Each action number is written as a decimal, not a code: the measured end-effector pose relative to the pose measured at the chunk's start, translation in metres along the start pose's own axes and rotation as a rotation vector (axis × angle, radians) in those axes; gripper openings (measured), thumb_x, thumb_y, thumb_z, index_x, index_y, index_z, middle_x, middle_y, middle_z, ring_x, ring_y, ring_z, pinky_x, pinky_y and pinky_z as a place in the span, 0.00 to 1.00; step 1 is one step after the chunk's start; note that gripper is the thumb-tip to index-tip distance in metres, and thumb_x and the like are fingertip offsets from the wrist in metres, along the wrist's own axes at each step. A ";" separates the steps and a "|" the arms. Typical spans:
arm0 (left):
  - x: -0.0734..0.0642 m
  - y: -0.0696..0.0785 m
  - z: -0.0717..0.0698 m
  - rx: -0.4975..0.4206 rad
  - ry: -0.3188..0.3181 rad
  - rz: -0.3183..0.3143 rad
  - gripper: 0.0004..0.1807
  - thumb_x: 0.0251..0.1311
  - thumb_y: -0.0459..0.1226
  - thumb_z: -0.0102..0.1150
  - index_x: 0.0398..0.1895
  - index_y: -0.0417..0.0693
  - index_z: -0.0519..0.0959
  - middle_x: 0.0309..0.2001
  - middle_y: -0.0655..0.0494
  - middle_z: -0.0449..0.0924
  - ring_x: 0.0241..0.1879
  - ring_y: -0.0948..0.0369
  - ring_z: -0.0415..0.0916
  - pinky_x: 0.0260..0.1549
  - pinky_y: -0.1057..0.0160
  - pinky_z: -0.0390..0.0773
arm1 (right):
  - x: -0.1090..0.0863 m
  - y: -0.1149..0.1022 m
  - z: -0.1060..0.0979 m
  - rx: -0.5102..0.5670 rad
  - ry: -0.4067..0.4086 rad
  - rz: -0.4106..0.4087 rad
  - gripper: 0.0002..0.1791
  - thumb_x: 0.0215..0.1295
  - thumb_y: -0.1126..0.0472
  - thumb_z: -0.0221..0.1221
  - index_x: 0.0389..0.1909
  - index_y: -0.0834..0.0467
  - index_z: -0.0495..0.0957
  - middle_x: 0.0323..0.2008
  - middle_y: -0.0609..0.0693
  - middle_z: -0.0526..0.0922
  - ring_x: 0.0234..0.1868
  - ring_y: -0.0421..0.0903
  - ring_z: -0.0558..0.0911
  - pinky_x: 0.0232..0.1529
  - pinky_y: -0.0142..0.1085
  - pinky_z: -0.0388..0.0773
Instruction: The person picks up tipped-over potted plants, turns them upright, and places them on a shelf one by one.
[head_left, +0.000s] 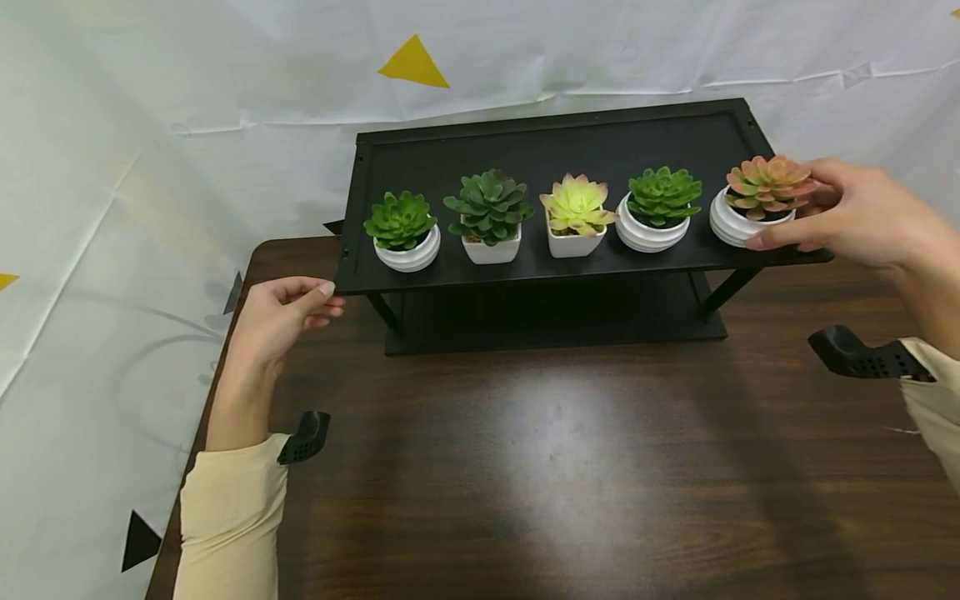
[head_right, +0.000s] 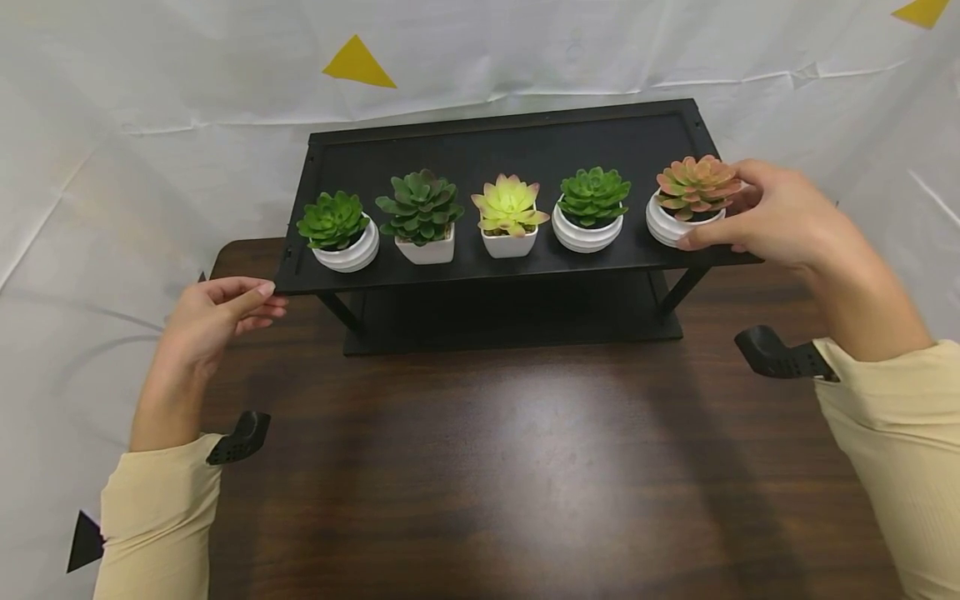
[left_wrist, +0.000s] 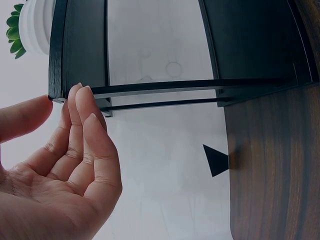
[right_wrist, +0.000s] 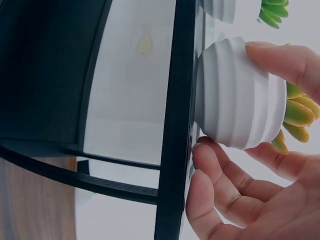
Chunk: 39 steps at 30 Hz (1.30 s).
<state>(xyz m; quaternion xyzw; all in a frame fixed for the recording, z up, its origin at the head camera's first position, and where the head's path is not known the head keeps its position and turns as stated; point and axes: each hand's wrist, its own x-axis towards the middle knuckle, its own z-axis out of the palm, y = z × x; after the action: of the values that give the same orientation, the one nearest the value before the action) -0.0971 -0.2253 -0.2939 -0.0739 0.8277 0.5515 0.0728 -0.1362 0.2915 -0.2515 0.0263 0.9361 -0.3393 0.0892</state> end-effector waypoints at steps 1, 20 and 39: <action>0.000 0.000 0.000 0.001 0.000 -0.001 0.20 0.64 0.40 0.51 0.49 0.30 0.72 0.25 0.69 0.79 0.30 0.69 0.79 0.33 0.71 0.77 | 0.001 0.001 0.000 -0.002 -0.002 0.003 0.38 0.48 0.53 0.69 0.58 0.59 0.62 0.28 0.32 0.73 0.25 0.34 0.75 0.24 0.29 0.74; -0.001 -0.003 0.002 -0.029 0.004 0.002 0.18 0.65 0.40 0.50 0.49 0.32 0.71 0.27 0.67 0.80 0.29 0.69 0.78 0.33 0.71 0.76 | -0.003 0.003 0.003 0.018 0.013 0.011 0.34 0.50 0.52 0.68 0.54 0.57 0.63 0.28 0.38 0.73 0.26 0.36 0.73 0.23 0.29 0.72; -0.006 -0.014 0.006 -0.117 -0.008 0.006 0.20 0.63 0.43 0.52 0.47 0.34 0.72 0.28 0.62 0.80 0.30 0.67 0.78 0.33 0.72 0.77 | -0.033 0.016 0.017 0.157 0.075 -0.033 0.38 0.54 0.61 0.65 0.61 0.68 0.56 0.30 0.32 0.73 0.26 0.29 0.76 0.24 0.24 0.73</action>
<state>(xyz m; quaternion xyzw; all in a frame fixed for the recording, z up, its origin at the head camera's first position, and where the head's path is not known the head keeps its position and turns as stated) -0.0882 -0.2250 -0.3074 -0.0732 0.7940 0.5994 0.0698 -0.0990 0.2934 -0.2686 0.0304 0.9097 -0.4116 0.0462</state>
